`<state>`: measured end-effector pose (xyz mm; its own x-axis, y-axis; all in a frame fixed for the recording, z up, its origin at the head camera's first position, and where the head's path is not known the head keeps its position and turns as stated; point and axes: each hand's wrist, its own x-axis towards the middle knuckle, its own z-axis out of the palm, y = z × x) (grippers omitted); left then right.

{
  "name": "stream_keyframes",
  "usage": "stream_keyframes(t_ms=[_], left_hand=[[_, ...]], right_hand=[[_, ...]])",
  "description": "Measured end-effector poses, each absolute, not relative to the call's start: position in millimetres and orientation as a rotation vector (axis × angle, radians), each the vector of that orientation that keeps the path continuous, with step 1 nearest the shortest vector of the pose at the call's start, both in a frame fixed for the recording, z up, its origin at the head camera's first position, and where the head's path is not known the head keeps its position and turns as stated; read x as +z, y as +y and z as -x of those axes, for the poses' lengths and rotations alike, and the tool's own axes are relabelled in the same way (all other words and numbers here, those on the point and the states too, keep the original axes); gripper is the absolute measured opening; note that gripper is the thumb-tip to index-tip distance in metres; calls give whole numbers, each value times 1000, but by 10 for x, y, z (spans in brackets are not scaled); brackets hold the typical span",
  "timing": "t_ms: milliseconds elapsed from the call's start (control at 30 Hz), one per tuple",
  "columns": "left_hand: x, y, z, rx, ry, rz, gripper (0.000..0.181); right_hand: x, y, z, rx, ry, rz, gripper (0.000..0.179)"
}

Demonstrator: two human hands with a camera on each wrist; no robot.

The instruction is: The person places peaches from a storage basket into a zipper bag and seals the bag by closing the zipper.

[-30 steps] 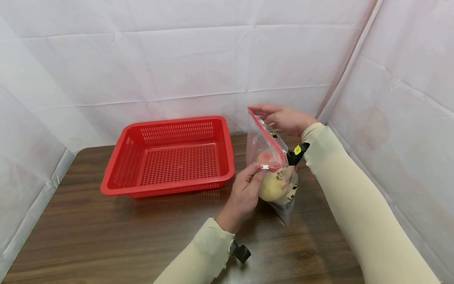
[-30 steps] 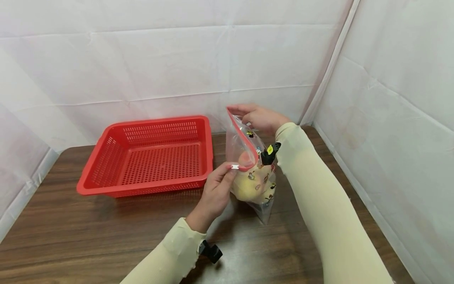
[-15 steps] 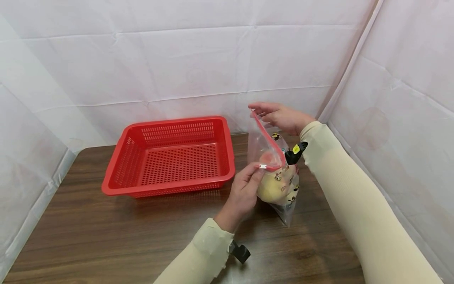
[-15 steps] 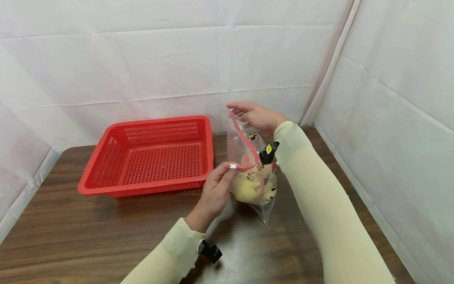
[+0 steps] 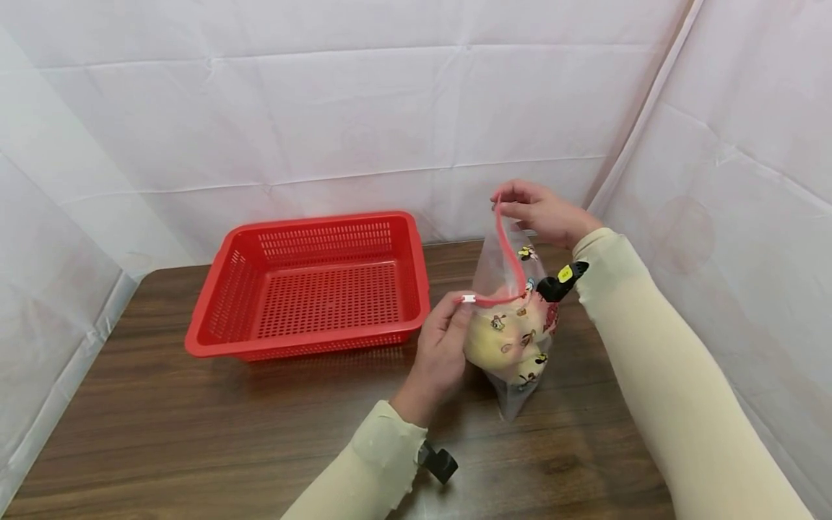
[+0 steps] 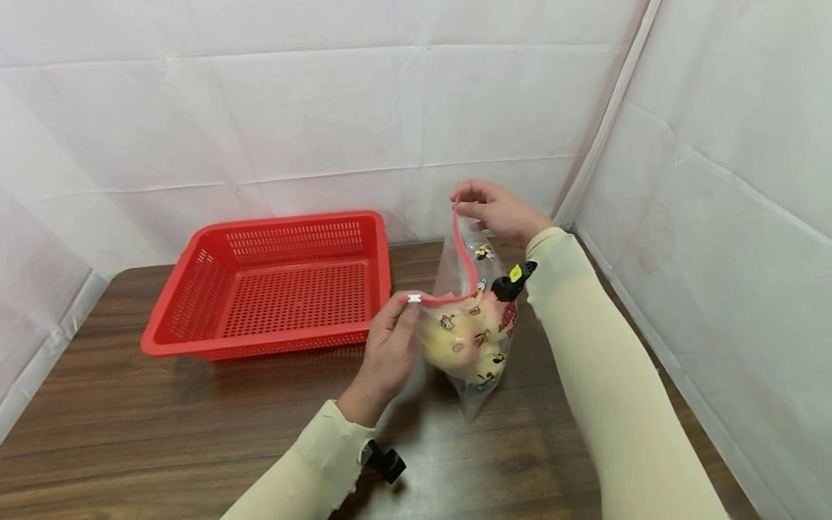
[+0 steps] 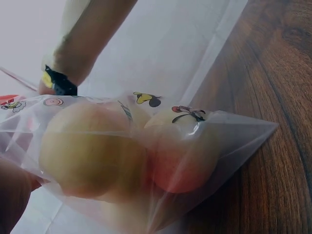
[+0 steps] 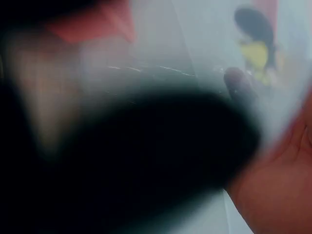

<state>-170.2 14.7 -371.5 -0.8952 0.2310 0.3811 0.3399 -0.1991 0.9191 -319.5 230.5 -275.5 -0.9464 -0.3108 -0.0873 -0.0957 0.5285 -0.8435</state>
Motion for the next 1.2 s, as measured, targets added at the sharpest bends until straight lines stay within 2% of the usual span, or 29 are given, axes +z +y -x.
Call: stream_keyframes(t_ms=[133,667,1200], left_hand=[[-3712,126,1711,-2288,-1918,672,27],[-3646,53,1790,-2242,-1882,522,27],[-3549,-124,1959,-2193,-1954,408,26]], right_hand=[[-2796,2435,3155,-1450,2550,332,17],[-2954,3034,2887,-1937,2311,403,6],[-2947,3304,2535,-2135,2177,454,11]])
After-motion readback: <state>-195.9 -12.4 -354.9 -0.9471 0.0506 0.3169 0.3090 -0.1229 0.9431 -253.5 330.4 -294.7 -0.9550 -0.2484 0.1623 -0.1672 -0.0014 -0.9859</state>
